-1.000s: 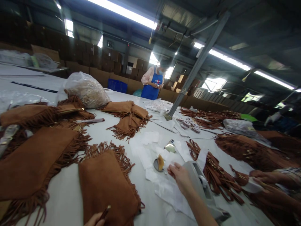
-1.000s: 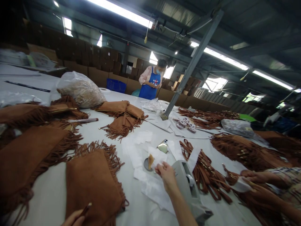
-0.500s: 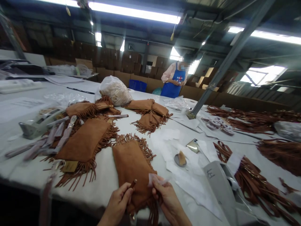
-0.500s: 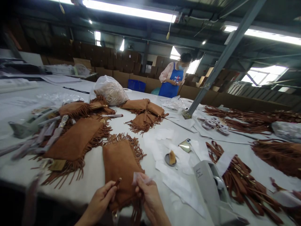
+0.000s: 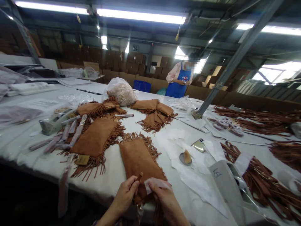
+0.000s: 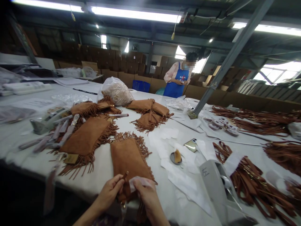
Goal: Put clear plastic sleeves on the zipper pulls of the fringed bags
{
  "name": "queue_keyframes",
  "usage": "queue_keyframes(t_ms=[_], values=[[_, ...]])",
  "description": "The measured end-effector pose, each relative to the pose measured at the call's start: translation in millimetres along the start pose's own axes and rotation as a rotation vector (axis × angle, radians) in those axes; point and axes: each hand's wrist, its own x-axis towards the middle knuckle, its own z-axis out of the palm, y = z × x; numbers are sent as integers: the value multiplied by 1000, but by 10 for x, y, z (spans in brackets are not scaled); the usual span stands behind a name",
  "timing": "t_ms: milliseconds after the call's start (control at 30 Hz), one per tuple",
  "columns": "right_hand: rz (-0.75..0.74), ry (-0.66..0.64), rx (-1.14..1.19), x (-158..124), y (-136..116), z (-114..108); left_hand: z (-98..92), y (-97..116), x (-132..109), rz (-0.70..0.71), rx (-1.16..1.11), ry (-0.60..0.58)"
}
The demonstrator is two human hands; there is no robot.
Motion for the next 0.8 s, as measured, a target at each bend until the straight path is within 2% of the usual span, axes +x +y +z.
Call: queue_keyframes(t_ms=[233,400,567,800], values=[[61,24,-74,65,119,51,0,19,18,1,13,-4],[107,17,25,157,220,45,11,13,18,11,42,8],[137,71,180,180,134,66,14,33,1,36,87,13],[142,31,245,169,14,72,-2,110,-22,100,145,3]])
